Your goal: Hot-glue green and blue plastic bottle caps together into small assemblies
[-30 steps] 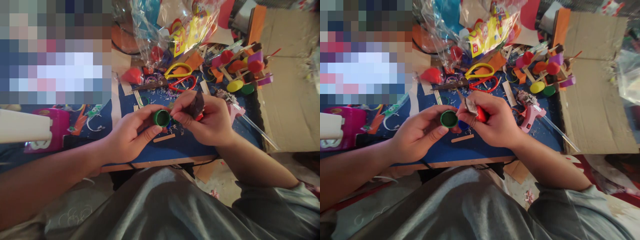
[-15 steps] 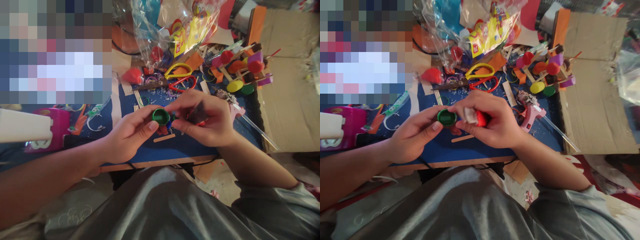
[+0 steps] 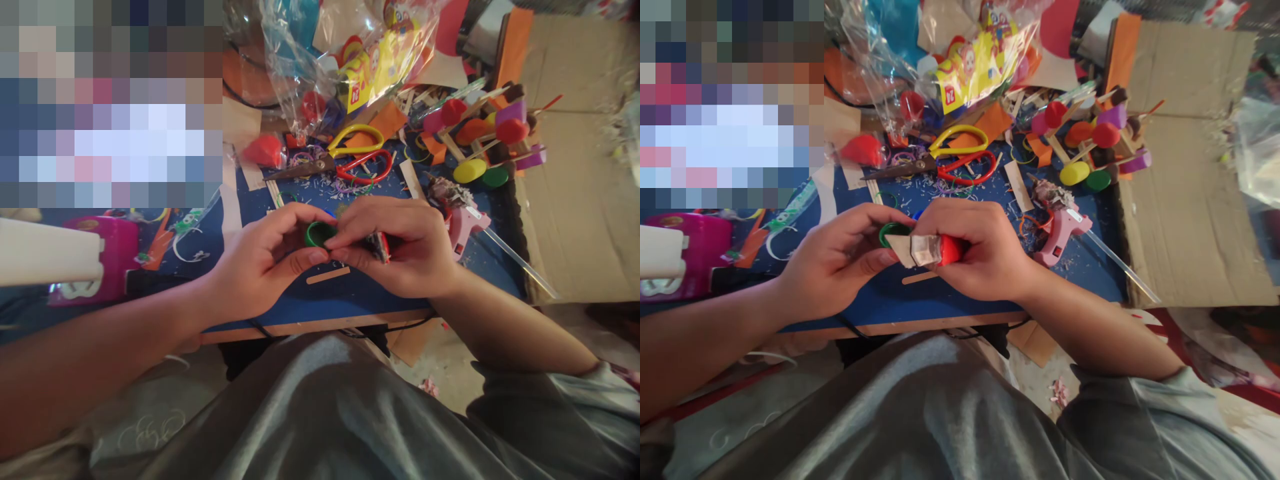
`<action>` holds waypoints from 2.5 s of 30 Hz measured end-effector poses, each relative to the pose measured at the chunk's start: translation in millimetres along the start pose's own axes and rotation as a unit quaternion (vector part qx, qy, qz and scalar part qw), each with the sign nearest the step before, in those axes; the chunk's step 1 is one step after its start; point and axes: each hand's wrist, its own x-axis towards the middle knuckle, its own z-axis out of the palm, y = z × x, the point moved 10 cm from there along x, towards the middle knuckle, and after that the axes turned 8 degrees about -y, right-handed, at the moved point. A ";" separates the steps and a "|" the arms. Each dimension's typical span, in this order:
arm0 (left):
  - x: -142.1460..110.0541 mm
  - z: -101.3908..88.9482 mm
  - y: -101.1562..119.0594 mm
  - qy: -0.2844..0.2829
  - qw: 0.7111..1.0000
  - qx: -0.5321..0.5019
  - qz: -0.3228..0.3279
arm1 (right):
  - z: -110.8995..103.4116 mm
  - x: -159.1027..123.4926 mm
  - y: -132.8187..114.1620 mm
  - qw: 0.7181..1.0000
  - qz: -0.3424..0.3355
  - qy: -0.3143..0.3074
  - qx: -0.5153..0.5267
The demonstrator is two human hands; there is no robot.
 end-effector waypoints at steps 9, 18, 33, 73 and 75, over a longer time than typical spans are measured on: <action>-0.7 1.6 1.1 0.003 0.999 -0.037 -0.010 | -22.8 -10.1 22.3 0.983 0.120 0.133 0.045; -0.2 0.0 -2.6 -0.002 0.998 -0.055 -0.022 | -23.8 -1.2 2.3 0.994 0.049 0.093 -0.027; 0.8 2.5 -3.0 -0.017 1.000 0.001 -0.026 | -1.5 1.2 0.4 0.999 0.042 0.001 0.011; 4.6 5.5 -4.0 -0.018 0.993 -0.115 -0.026 | -7.4 1.4 -7.5 0.997 -0.011 0.007 -0.070; 4.8 2.3 -2.9 -0.004 0.996 -0.086 -0.022 | -5.0 1.3 -9.3 0.998 -0.015 0.003 -0.063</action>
